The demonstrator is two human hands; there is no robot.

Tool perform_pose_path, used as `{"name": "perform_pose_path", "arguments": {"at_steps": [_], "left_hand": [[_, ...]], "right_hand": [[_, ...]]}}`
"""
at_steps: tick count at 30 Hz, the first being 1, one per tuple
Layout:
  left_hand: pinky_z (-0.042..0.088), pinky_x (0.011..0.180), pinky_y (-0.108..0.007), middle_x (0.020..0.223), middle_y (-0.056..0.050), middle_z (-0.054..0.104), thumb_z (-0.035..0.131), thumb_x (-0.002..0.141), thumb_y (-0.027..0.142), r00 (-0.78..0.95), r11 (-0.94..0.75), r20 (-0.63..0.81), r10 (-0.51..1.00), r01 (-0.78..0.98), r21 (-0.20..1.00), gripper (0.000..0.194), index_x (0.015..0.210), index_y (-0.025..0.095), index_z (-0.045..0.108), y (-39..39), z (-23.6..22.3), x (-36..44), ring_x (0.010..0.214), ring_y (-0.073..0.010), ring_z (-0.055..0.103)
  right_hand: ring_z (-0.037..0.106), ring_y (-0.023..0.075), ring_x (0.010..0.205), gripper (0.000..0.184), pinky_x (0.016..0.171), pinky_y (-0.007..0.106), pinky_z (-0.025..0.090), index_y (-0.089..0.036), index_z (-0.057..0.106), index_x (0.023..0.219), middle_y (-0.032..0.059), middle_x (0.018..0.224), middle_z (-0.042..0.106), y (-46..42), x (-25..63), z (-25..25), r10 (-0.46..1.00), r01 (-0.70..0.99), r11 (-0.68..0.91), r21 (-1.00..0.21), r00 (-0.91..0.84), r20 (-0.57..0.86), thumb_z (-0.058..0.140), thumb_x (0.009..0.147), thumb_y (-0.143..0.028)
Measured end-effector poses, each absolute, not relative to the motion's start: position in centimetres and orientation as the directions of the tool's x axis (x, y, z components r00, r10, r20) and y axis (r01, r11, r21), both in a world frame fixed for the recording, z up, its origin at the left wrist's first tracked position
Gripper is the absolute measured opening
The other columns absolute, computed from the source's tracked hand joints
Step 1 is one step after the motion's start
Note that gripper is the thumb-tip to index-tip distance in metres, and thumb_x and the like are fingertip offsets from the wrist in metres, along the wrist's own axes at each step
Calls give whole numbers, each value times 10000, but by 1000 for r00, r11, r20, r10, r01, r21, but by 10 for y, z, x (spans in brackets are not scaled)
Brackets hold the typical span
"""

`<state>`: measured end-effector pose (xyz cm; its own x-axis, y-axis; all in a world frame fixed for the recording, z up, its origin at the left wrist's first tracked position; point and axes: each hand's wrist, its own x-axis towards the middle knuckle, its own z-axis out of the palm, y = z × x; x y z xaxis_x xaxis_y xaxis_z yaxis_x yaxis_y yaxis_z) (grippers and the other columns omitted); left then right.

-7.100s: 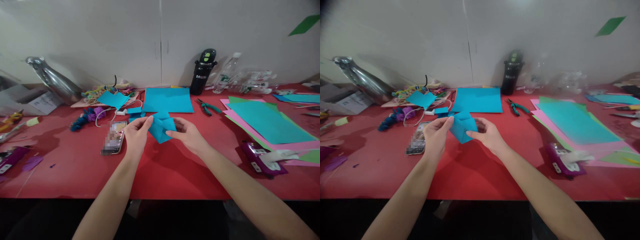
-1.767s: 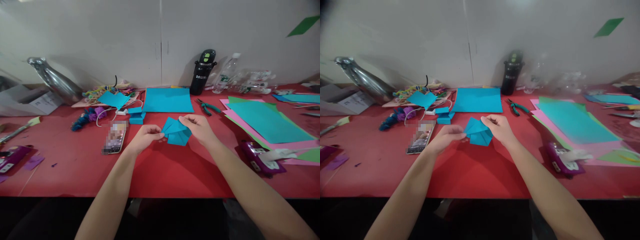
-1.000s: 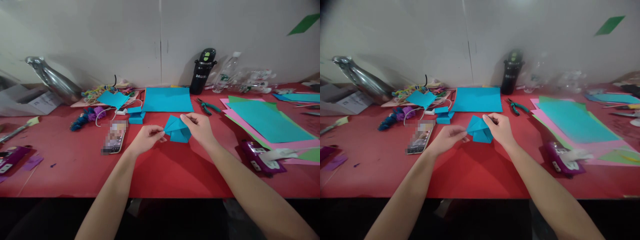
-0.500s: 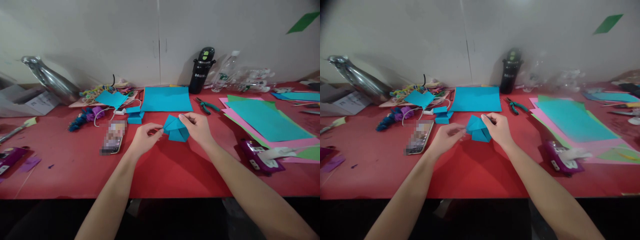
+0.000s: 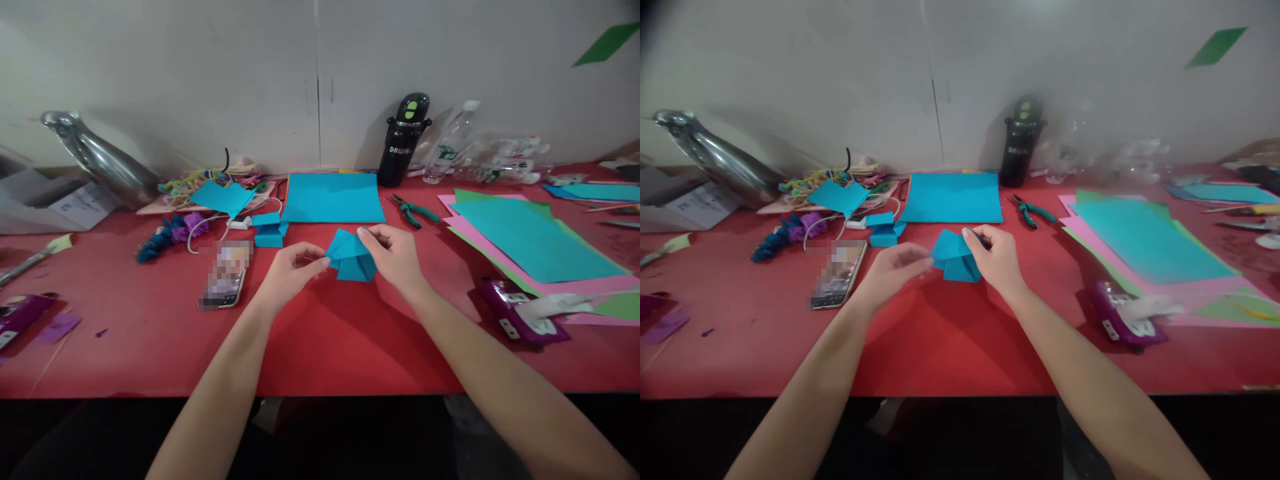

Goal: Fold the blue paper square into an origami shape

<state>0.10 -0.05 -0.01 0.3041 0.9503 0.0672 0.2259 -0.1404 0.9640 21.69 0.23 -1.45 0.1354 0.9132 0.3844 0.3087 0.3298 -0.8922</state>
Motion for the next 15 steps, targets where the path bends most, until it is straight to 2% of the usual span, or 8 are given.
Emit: {"name": "perform_pose_path", "arguments": {"at_steps": [7,12,15], "left_hand": [[516,696,-252,766,-2,659,766,794,381,330,7,-41,943,103,995,271,819,153,620,-1,0,5,663,-112,637],[571,710,-289,783,-21,692,807,748,366,270,52,-62,961,46,998,306,885,154,635,-3,0,8,726,-160,690],[591,766,-321,857,-43,721,817,735,378,298,43,-50,953,31,999,341,939,155,658,-4,1,10,784,-178,702]], "right_hand": [[461,125,584,331,543,274,354,-175,660,708,-7,622,534,1,214,-13,909,299,349,-888,122,398,633,904,-440],[482,130,601,338,564,278,368,-174,662,728,-1,637,555,-1,214,-14,901,347,358,-867,114,418,609,922,-445],[492,133,608,337,580,281,373,-173,663,744,1,642,563,-2,212,-14,891,390,370,-843,107,440,594,933,-444]]}}
